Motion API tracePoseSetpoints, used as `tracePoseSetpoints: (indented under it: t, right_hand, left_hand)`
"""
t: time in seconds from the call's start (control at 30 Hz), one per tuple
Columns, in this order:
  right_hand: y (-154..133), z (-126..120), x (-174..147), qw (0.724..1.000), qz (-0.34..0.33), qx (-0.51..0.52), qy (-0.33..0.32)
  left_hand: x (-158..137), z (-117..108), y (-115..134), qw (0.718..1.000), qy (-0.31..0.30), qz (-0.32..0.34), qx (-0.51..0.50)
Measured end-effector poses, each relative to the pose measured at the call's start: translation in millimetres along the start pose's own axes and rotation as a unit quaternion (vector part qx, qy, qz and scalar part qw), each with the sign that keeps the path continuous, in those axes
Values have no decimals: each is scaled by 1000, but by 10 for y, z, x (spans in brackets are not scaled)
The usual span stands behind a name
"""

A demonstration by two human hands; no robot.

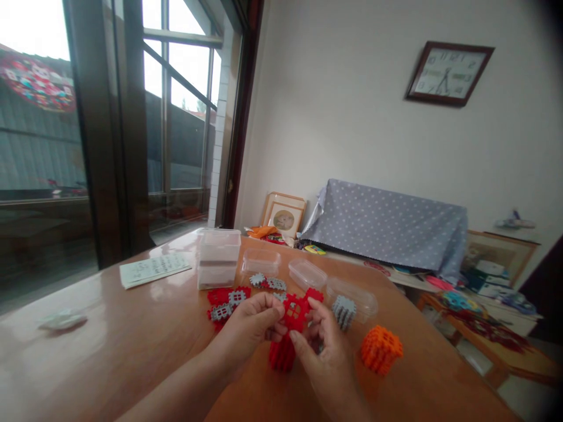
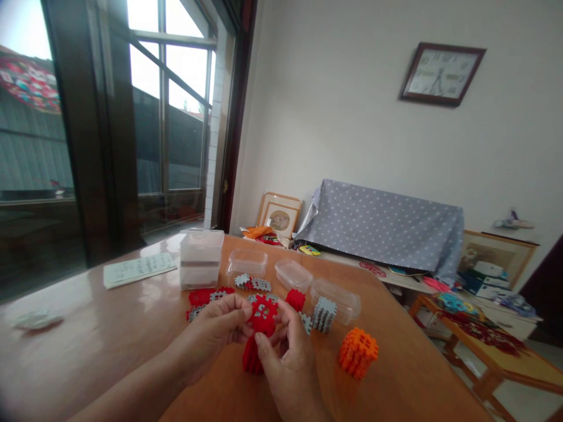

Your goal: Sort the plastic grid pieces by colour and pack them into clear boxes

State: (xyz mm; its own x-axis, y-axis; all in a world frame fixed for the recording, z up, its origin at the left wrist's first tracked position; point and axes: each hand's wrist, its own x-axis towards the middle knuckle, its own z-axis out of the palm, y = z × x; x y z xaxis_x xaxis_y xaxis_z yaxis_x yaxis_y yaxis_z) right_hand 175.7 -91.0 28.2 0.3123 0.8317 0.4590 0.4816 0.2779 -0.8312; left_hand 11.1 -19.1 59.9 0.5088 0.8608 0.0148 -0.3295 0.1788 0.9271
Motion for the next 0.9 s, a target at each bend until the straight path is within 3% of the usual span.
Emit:
tracePoseSetpoints:
  t: [0.2, 0.47, 0.9]
  right_hand:
    - [1, -127, 67, 999, 7, -36, -15]
    - [190, -239, 193, 991, 87, -11, -99]
    - [249, -185, 178, 985, 93, -51, -139]
  left_hand:
    - [17, -34, -3, 999, -28, -20, 20]
    - [159, -146, -15, 992, 57, 19, 113]
    - [143, -118, -44, 988, 16, -30, 148]
